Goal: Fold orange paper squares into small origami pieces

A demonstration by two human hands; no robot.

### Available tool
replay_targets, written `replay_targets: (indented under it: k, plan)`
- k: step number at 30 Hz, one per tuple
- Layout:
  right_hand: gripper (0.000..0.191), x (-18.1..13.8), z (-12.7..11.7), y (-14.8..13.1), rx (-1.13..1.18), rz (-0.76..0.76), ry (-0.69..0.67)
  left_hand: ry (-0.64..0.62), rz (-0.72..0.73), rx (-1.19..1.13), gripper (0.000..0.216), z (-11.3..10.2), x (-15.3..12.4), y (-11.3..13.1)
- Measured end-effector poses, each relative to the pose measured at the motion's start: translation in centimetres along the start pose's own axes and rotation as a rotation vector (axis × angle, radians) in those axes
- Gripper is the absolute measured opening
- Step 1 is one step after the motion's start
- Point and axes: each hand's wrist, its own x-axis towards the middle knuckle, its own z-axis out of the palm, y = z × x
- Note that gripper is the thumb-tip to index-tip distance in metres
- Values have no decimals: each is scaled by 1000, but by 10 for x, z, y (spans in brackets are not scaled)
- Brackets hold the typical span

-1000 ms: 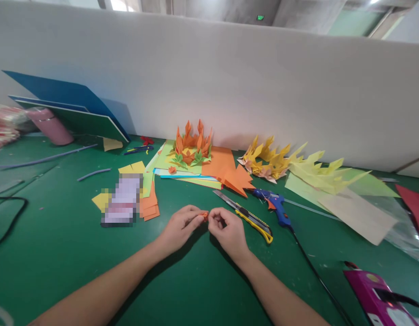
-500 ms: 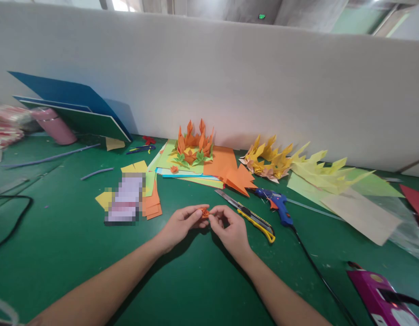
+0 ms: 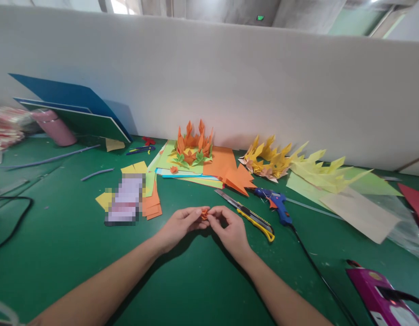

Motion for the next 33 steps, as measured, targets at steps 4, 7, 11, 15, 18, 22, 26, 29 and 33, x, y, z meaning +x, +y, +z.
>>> replay_targets:
  k: [4, 7, 11, 15, 18, 22, 26, 29, 33]
  plan:
    - [11, 0, 0, 0, -4, 18, -19, 10, 7, 40, 48, 0, 1, -1]
    - [10, 1, 1, 0, -2, 9, -15, -3, 19, 51, 45, 0, 1, -2]
    - [7, 1, 3, -1, 6, 1, -13, -58, 33, 17, 41, 3, 0, 0]
    - [6, 0, 3, -1, 2, 8, -2, -49, 20, -5, 41, 4, -1, 0]
    - [7, 0, 2, 0, 2, -2, -12, -25, 11, -16, 42, 3, 0, -1]
    - [10, 2, -1, 1, 14, 20, 30, 76, 69, 60, 42, 0, 1, -3]
    - [10, 4, -1, 3, -2, 38, 82, 155, 290, 360, 31, -3, 1, -3]
    - [10, 5, 1, 4, 38, 75, 60, 150, 433, 529, 23, -4, 1, -4]
    - [9, 4, 1, 4, 50, 89, 54, 104, 477, 605, 21, -4, 1, -5]
